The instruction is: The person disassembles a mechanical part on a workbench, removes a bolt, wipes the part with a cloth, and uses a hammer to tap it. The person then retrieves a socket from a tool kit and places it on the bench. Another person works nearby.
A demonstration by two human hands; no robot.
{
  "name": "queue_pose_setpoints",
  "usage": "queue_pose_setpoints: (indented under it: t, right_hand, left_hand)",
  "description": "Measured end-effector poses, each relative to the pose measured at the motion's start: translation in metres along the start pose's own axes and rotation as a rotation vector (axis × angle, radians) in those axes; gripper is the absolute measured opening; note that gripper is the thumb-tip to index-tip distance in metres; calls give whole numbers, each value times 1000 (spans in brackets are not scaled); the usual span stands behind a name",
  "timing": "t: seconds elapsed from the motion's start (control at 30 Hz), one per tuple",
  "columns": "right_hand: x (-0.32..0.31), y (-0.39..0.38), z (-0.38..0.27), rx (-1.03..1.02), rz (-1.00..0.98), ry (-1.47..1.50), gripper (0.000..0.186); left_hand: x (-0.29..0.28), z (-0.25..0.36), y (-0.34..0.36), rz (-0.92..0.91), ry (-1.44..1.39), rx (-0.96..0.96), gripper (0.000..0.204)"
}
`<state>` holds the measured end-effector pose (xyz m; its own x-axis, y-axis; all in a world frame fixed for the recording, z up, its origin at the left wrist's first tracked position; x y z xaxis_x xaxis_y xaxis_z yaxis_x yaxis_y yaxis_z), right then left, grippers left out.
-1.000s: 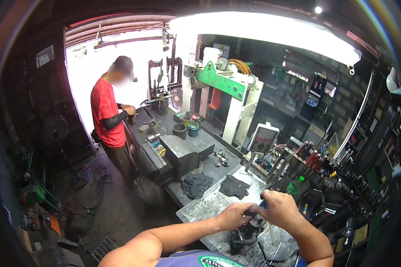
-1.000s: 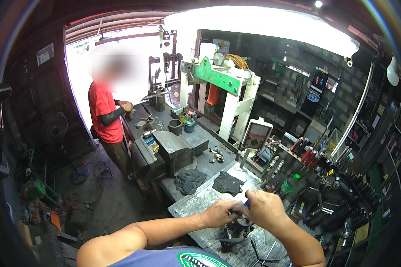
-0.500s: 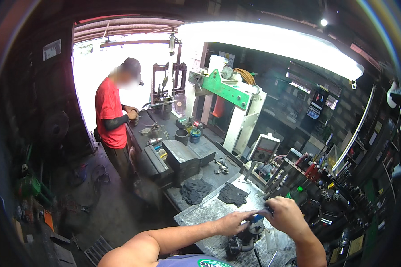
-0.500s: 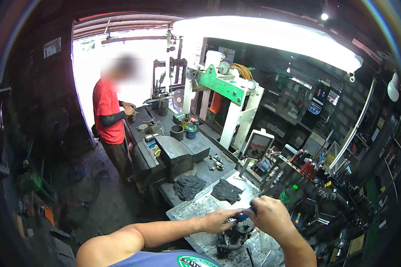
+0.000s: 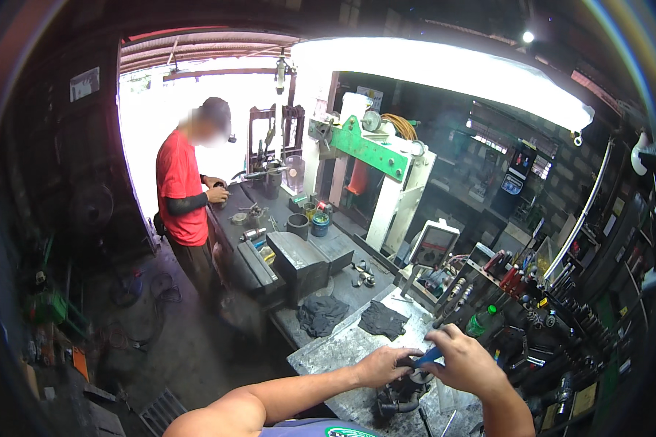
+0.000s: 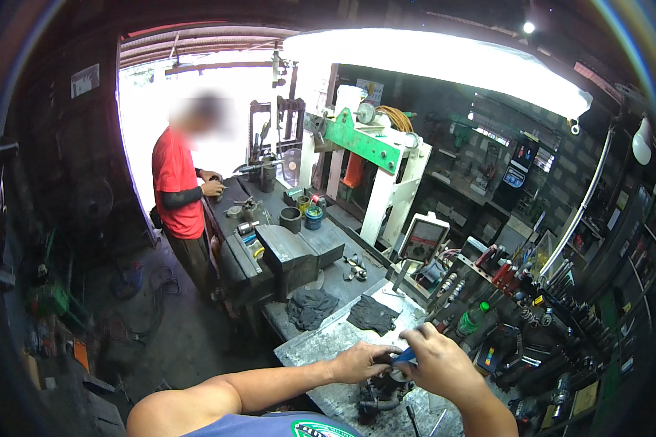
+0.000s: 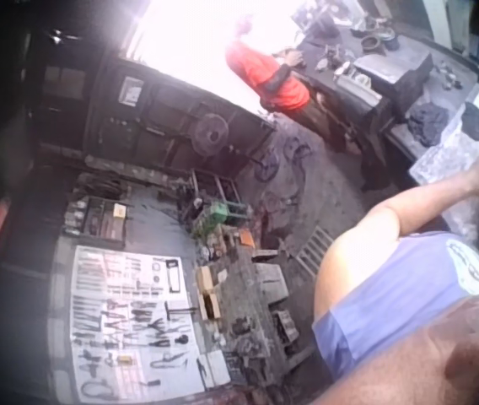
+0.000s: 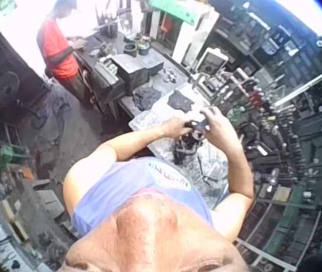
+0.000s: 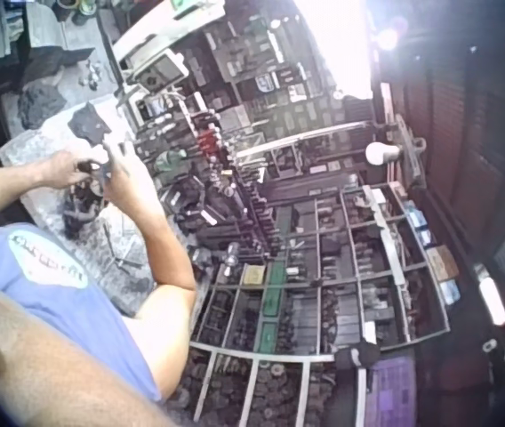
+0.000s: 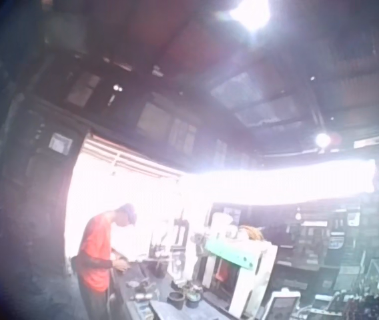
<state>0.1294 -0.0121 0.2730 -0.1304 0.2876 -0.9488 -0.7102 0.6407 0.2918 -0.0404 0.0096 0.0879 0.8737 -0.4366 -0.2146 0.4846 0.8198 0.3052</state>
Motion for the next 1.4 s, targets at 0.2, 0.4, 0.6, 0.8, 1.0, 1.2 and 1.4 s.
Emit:
queue_pose_setpoints:
  t: [0.2, 0.4, 0.6, 0.8, 1.0, 1.2, 1.4]
  right_hand:
    - [4, -5, 2, 145, -295, -215, 26]
    - [2, -4, -2, 9, -35, 92, 25]
    - [25, 6, 9, 84, -98, 15, 32]
    - [30, -17, 1, 120, 45, 344, 30]
    - [50, -49, 5, 415, 321, 560, 18]
    - [109, -58, 36, 64, 260, 1750, 26]
    - [136, -84, 4, 724, 857, 1448, 25]
  left_hand:
    - [4, -1, -2, 28, 26, 93, 51]
    - [-3, -20, 7, -102, 138, 290, 76]
    - [-2, -44, 31, -440, 324, 213, 100]
    - [21, -37, 10, -195, 506, 210, 98]
    - [43, 0, -2, -76, 798, 175, 104]
    - [17, -7, 48, -389, 642, 258, 101]
    - [46, -1, 28, 15, 601, 155, 101]
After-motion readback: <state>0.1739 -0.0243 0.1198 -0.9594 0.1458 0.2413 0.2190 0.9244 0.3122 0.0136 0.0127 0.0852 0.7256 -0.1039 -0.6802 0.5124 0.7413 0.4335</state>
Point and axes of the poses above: each hand's wrist, its own y-axis towards the middle knuckle, its own x-axis out of the palm, z = x × y, the point moved 2 cm from there along y, towards the middle knuckle, and after that the axes turned 14 degrees about -y, right-handed, at the moved point
